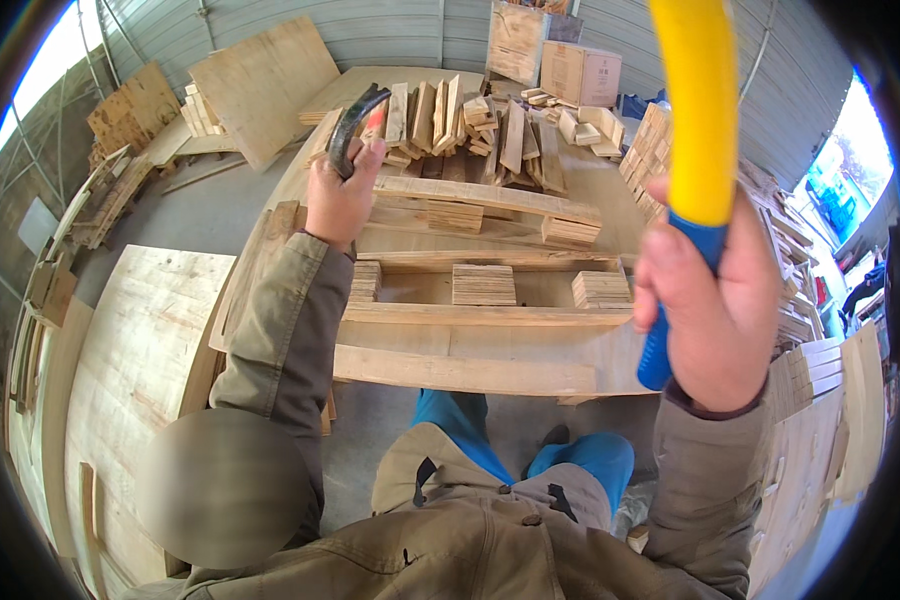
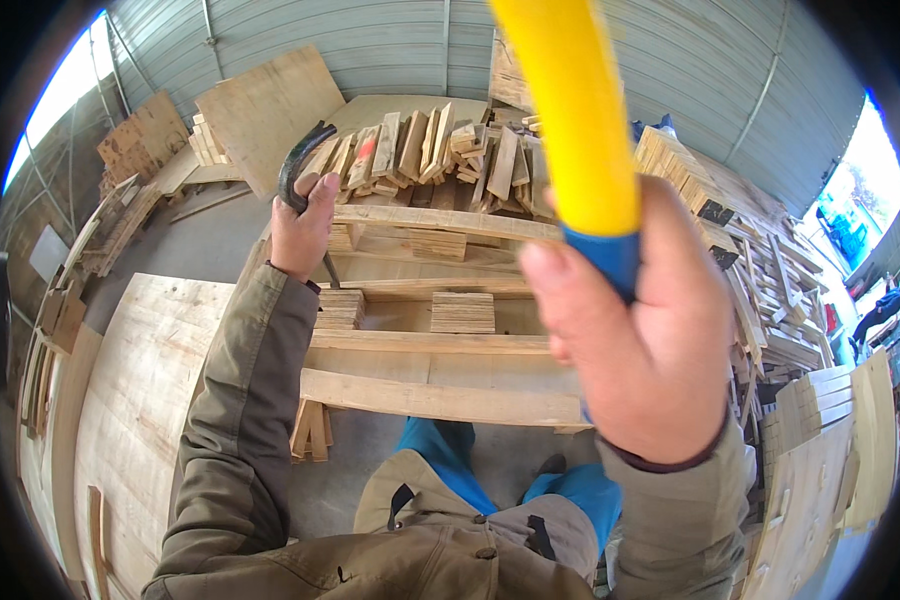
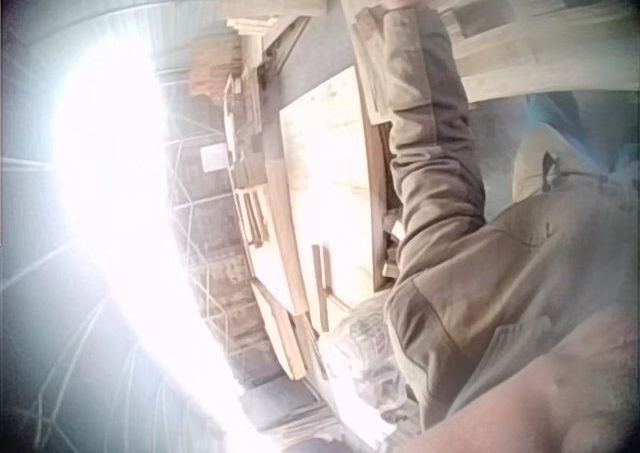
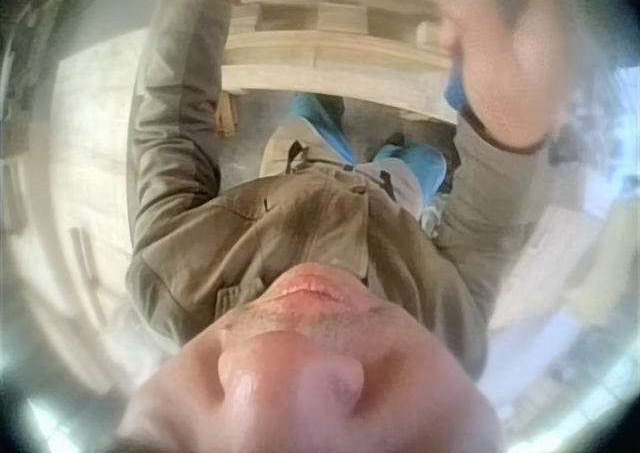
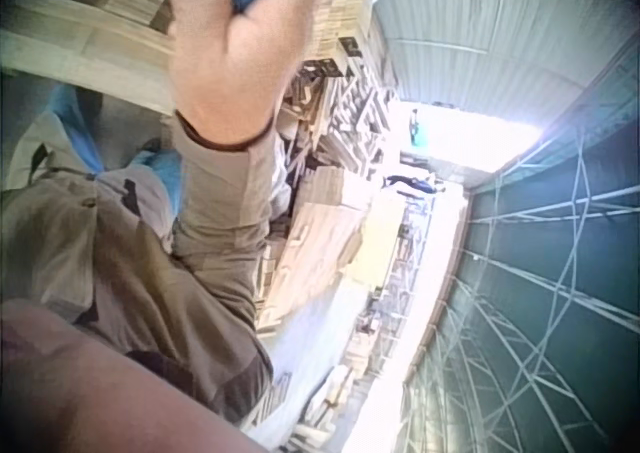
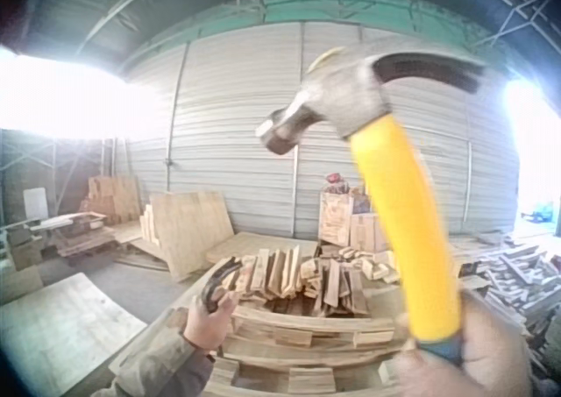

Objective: The person assembles a wooden pallet by hand, using a hammer and a crowbar to drive nails into wooden planks and blocks. The person positions planks, hammers nails, and uses the crowbar to pry and align components.

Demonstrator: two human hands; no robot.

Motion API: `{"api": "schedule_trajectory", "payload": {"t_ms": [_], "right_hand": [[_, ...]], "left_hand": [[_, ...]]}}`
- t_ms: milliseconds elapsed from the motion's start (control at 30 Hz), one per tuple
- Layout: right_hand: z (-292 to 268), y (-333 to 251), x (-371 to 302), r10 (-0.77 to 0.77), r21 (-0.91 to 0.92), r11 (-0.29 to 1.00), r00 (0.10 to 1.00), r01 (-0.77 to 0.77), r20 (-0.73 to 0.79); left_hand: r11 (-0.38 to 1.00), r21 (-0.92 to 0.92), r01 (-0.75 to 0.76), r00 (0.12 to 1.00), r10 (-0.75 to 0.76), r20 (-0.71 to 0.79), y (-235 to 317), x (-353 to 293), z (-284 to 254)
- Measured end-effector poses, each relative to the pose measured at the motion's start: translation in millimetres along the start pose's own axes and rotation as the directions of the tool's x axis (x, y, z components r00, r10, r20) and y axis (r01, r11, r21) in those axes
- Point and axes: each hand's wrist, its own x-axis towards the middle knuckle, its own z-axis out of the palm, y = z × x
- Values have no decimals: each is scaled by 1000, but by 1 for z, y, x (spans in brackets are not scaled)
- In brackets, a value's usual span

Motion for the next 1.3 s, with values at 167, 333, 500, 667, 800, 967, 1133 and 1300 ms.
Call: {"api": "schedule_trajectory", "payload": {"t_ms": [167, 333, 500, 667, 800, 967, 1133, 1300], "right_hand": [[40, 23, 23, 41, -367, 928, 960, 66, 276], [21, 24, 26, 89, -387, 920, 928, 63, 362], [-14, -2, 30, -225, -137, 968, 966, 208, -123], [-33, -9, 37, -319, -189, 943, 907, 275, -273], [-12, 19, 13, -223, -119, 968, 975, 222, -1], [42, 75, -2, -78, -289, 944, 957, 162, 281], [26, 107, -33, 146, -178, 977, 977, -117, 154], [9, 151, -76, 482, -191, 869, 868, -456, 122]], "left_hand": [[995, 92, -49, 998, 46, 33, -2, -4, -3], [979, -107, 173, 984, -169, 52, -1, -11, -6], [992, -30, 119, 992, -118, 39, -8, -7, -6], [1000, -26, 5, 992, -2, 128, -16, -4, -1], [988, -75, 138, 983, -127, 129, -12, -11, 6], [997, -51, 60, 997, -57, 58, -11, -16, 4], [993, -89, 73, 997, -70, 36, -6, -50, -28], [1000, 9, 19, 991, -18, -131, -12, -111, -54]]}}
